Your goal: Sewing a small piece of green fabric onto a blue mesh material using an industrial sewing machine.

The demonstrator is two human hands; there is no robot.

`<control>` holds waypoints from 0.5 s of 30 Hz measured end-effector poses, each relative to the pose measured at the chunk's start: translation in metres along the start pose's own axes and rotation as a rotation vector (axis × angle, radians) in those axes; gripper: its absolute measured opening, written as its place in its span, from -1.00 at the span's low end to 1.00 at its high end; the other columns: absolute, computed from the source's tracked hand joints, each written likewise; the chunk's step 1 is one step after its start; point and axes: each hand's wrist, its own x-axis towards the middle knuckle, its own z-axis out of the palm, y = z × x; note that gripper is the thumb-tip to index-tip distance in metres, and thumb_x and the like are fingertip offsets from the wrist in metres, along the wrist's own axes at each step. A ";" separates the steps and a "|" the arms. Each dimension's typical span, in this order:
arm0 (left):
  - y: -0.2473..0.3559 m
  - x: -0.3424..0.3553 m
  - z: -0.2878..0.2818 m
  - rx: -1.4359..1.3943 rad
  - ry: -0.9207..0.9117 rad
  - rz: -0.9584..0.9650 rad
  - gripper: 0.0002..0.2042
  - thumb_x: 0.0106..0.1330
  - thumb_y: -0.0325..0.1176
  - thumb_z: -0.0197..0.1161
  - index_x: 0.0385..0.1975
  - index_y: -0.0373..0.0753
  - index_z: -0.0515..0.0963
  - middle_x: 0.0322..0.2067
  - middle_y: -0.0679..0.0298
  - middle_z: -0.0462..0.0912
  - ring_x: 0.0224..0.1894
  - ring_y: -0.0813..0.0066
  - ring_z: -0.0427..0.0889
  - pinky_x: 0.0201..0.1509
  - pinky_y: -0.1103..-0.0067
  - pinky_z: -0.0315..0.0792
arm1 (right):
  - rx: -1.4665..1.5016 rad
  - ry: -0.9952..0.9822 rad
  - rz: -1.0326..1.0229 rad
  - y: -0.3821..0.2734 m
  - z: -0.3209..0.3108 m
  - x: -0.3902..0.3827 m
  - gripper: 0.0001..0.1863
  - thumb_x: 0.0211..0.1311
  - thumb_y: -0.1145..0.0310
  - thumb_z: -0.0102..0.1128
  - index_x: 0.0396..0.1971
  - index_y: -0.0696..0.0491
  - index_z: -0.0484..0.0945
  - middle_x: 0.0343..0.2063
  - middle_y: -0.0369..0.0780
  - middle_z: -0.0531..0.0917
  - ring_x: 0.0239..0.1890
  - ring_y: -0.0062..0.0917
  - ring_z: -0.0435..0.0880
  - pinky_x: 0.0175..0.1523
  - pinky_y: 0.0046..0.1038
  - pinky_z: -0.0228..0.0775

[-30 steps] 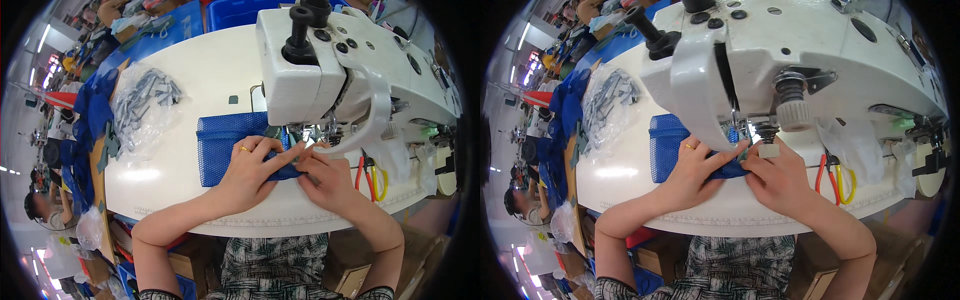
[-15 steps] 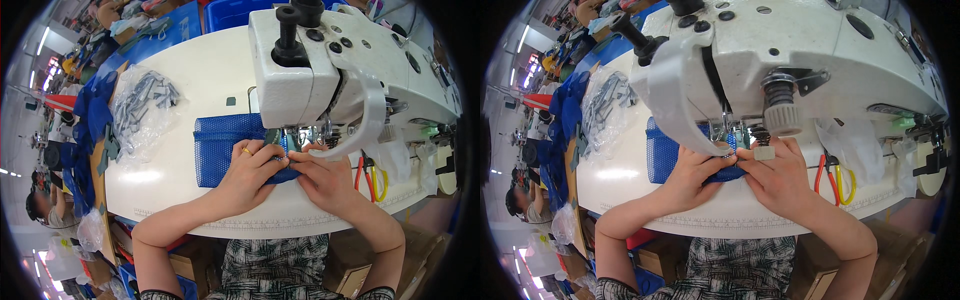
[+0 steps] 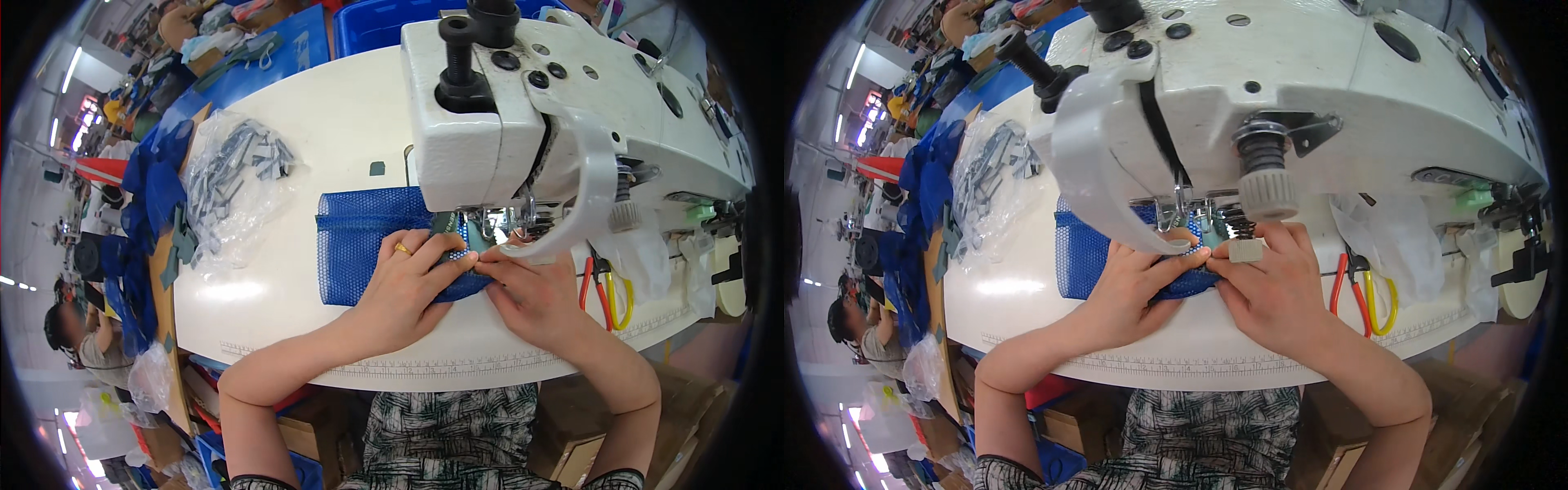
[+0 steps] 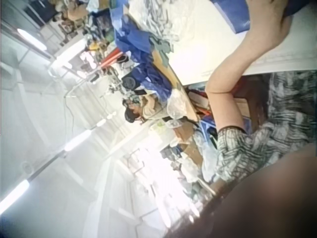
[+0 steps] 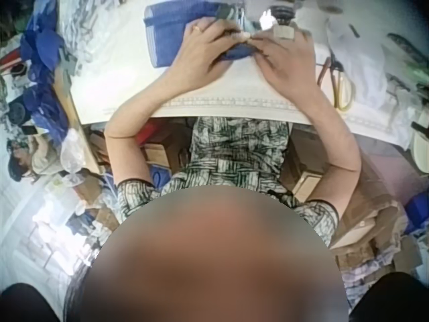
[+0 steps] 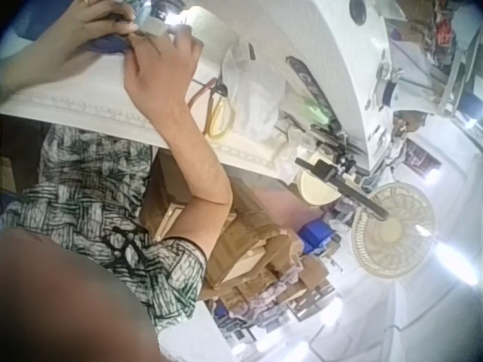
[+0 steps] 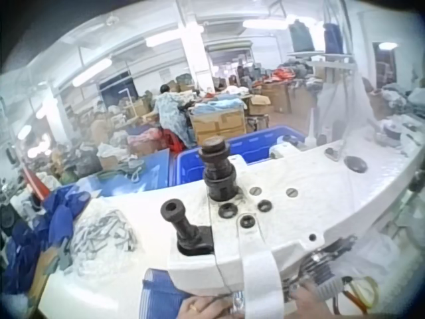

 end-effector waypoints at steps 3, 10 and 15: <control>0.002 -0.002 0.002 0.029 -0.005 0.000 -0.36 0.08 -0.47 0.44 0.28 -0.28 0.55 0.29 0.12 0.45 0.21 0.03 0.41 0.39 0.12 0.21 | -0.009 -0.008 -0.029 0.000 -0.002 0.001 -0.68 -0.10 0.44 0.50 -0.23 0.00 0.78 -0.14 -0.37 0.75 -0.04 -0.27 0.61 0.09 -0.15 0.36; 0.001 0.004 0.000 -0.018 -0.006 -0.047 -0.40 0.10 -0.50 0.39 0.26 -0.23 0.61 0.24 0.12 0.60 0.06 -0.01 0.49 0.29 0.19 0.30 | 0.000 0.013 -0.007 0.001 0.000 -0.001 -0.69 -0.07 0.44 0.48 -0.22 0.01 0.79 -0.12 -0.38 0.76 -0.05 -0.27 0.62 0.08 -0.15 0.36; -0.003 0.003 -0.001 0.049 -0.011 -0.018 -0.41 0.13 -0.42 0.43 0.25 -0.25 0.57 0.30 0.18 0.50 0.25 -0.02 0.41 0.42 0.10 0.18 | -0.029 0.029 -0.005 0.000 0.000 0.001 -0.69 -0.05 0.43 0.48 -0.20 0.01 0.79 -0.11 -0.31 0.73 -0.02 -0.26 0.61 0.07 -0.13 0.36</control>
